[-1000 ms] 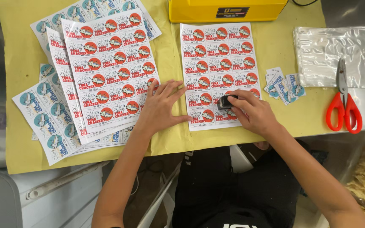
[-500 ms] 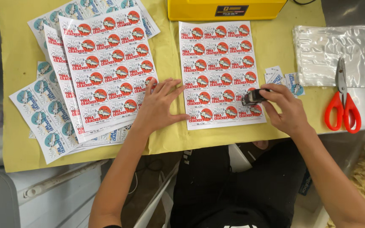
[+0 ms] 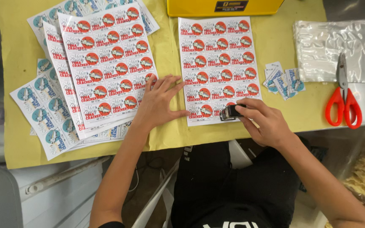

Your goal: The person uses a handheld black device to rub over a sheet of red and white stickers on a yellow table. They then pick up a pair of orange scissors and cut the sticker sheet into smaller sections.

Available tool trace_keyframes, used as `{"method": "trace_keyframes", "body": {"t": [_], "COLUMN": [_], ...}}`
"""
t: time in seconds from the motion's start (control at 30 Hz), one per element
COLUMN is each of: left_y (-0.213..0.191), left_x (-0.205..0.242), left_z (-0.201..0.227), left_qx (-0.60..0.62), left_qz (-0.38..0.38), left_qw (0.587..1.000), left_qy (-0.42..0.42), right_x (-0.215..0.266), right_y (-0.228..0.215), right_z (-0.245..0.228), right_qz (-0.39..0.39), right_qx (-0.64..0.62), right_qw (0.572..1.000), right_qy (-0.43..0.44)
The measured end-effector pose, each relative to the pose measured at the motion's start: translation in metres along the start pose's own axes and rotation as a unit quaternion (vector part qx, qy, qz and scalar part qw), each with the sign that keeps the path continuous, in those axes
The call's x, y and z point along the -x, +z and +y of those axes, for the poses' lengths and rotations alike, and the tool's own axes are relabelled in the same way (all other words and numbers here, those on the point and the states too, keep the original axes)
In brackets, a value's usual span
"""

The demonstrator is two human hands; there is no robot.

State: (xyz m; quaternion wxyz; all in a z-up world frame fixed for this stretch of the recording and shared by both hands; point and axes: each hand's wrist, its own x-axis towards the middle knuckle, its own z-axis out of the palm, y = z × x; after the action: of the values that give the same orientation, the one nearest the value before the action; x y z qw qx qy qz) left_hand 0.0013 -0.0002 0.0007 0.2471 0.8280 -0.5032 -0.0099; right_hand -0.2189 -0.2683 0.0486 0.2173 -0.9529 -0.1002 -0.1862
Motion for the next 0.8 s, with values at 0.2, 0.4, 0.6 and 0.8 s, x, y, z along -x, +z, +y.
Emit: {"method": "trace_keyframes", "body": {"t": [0.2, 0.4, 0.6, 0.8], "left_y": [0.001, 0.001, 0.000, -0.001], "left_x": [0.002, 0.001, 0.000, 0.000], "left_z": [-0.002, -0.002, 0.000, 0.000], "left_qx": [0.005, -0.002, -0.006, -0.007], "left_qz": [0.008, 0.004, 0.007, 0.004], "left_qw": [1.000, 1.000, 1.000, 1.000], "left_qy": [0.008, 0.007, 0.010, 0.007], "right_x": [0.008, 0.015, 0.030, 0.045], "right_y": [0.021, -0.010, -0.036, -0.019], "right_z": [0.005, 0.016, 0.029, 0.041], "right_qz": [-0.033, 0.070, 0.034, 0.019], "right_qx": [0.011, -0.029, 0.002, 0.003], "right_qw": [0.999, 0.997, 0.998, 0.999], "right_qy": [-0.011, 0.020, 0.048, 0.049]}}
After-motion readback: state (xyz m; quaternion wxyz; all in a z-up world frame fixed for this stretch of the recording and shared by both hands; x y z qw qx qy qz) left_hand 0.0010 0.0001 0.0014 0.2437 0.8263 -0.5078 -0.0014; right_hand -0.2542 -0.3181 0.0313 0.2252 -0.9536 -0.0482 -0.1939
